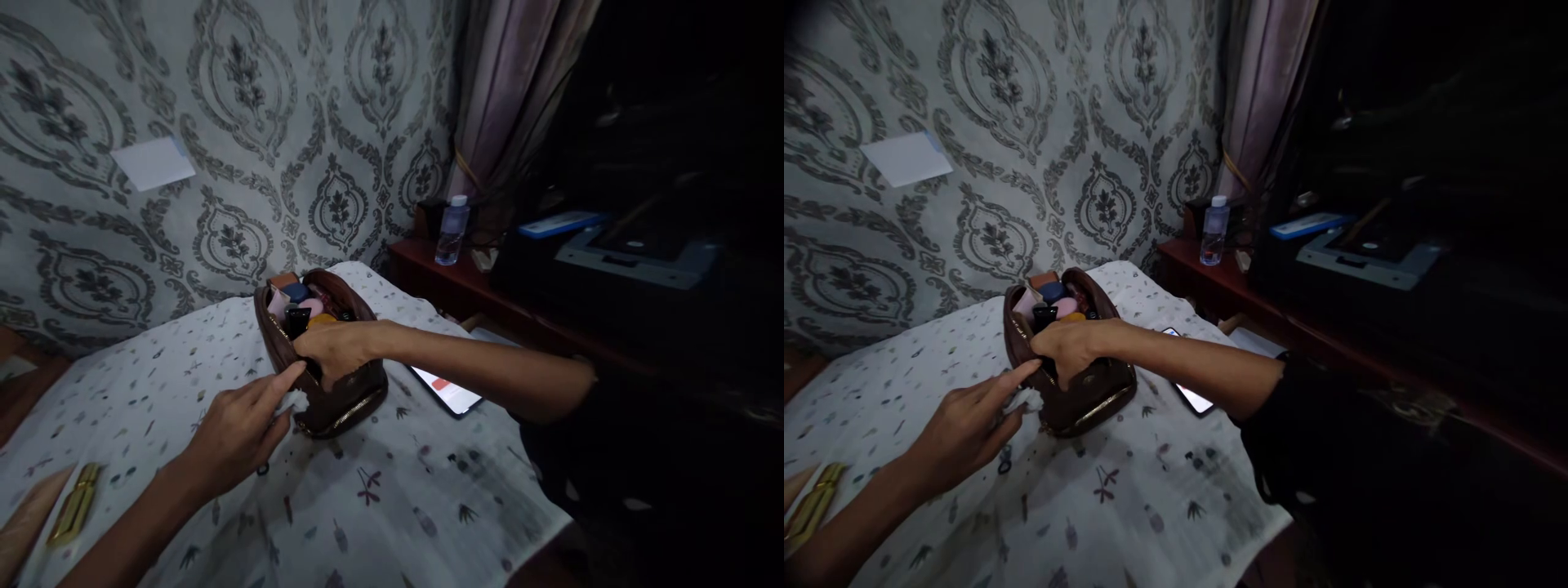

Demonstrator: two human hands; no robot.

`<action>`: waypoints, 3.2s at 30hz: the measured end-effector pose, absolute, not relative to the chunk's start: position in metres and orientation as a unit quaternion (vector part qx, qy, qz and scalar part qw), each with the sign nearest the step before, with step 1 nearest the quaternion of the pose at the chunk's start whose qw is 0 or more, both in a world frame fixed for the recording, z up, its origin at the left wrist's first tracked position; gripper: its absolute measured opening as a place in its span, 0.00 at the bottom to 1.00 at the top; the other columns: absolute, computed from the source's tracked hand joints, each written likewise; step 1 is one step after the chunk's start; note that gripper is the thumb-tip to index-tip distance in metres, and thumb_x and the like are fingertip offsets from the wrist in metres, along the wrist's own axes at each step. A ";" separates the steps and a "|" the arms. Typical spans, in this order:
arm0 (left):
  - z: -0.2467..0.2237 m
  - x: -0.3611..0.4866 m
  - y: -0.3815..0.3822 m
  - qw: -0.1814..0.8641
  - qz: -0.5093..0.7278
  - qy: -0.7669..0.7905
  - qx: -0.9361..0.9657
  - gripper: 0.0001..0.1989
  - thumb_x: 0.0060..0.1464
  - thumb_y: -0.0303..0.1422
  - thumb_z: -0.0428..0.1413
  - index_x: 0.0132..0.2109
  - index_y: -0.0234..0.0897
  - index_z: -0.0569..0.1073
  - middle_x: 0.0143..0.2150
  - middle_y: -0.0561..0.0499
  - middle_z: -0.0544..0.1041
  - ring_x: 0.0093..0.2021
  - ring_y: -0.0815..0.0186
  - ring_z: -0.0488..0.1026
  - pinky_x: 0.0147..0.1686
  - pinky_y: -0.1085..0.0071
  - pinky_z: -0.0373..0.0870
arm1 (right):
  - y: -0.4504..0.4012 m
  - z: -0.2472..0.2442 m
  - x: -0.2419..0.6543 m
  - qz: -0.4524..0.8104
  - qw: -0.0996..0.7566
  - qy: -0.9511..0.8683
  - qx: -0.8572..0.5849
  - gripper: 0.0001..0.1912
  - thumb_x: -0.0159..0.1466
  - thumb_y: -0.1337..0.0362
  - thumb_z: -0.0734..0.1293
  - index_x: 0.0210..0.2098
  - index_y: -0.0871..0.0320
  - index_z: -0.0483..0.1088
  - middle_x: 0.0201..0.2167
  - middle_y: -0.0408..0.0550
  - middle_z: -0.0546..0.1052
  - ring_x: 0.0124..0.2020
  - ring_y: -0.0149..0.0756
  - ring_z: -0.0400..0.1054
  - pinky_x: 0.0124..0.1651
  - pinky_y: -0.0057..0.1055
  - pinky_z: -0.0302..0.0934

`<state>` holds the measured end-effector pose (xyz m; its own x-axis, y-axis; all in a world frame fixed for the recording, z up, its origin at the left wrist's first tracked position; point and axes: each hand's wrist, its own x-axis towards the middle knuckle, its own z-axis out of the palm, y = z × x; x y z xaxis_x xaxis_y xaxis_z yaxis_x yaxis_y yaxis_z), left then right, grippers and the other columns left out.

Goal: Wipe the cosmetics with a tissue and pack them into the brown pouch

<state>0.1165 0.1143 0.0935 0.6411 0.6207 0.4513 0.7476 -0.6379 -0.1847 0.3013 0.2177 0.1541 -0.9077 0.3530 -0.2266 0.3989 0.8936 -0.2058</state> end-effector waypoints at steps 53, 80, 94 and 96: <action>0.093 0.121 0.113 0.153 -0.168 -0.410 -0.884 0.29 0.64 0.29 0.44 0.70 0.39 0.48 0.40 0.48 0.81 0.29 0.65 0.78 0.26 0.75 0.71 | 0.219 0.153 0.330 -0.145 0.030 0.962 0.228 0.16 0.58 0.65 0.69 0.46 0.59 0.71 0.40 0.49 0.76 0.40 0.39 0.70 0.31 0.27 0.54; 0.087 0.117 0.113 0.142 -0.159 -0.421 -0.882 0.30 0.63 0.28 0.45 0.70 0.40 0.48 0.44 0.46 0.81 0.31 0.65 0.79 0.31 0.75 0.72 | 0.240 0.160 0.282 -0.196 0.261 0.932 0.160 0.05 0.60 0.69 0.69 0.30 0.66 0.72 0.16 0.37 0.66 0.17 0.27 0.59 0.24 0.26 0.51; 0.083 0.114 0.111 0.147 -0.160 -0.426 -0.879 0.28 0.63 0.28 0.45 0.68 0.38 0.51 0.41 0.46 0.81 0.32 0.64 0.79 0.30 0.74 0.72 | 0.236 0.156 0.309 -0.242 0.017 0.963 0.117 0.21 0.50 0.75 0.74 0.44 0.65 0.72 0.33 0.41 0.75 0.35 0.31 0.68 0.36 0.24 0.57; 0.082 0.114 0.111 0.141 -0.169 -0.427 -0.877 0.28 0.63 0.28 0.46 0.68 0.38 0.52 0.44 0.46 0.80 0.33 0.64 0.79 0.31 0.73 0.73 | 0.234 0.156 0.317 -0.247 0.010 0.961 0.120 0.18 0.51 0.77 0.72 0.42 0.65 0.72 0.32 0.40 0.74 0.34 0.30 0.67 0.35 0.24 0.56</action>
<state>0.1140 0.1110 0.0816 0.5789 0.7011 0.4164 0.7962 -0.5962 -0.1032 0.3170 0.2340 0.1565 -0.9712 0.2250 -0.0788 0.2351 0.8491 -0.4730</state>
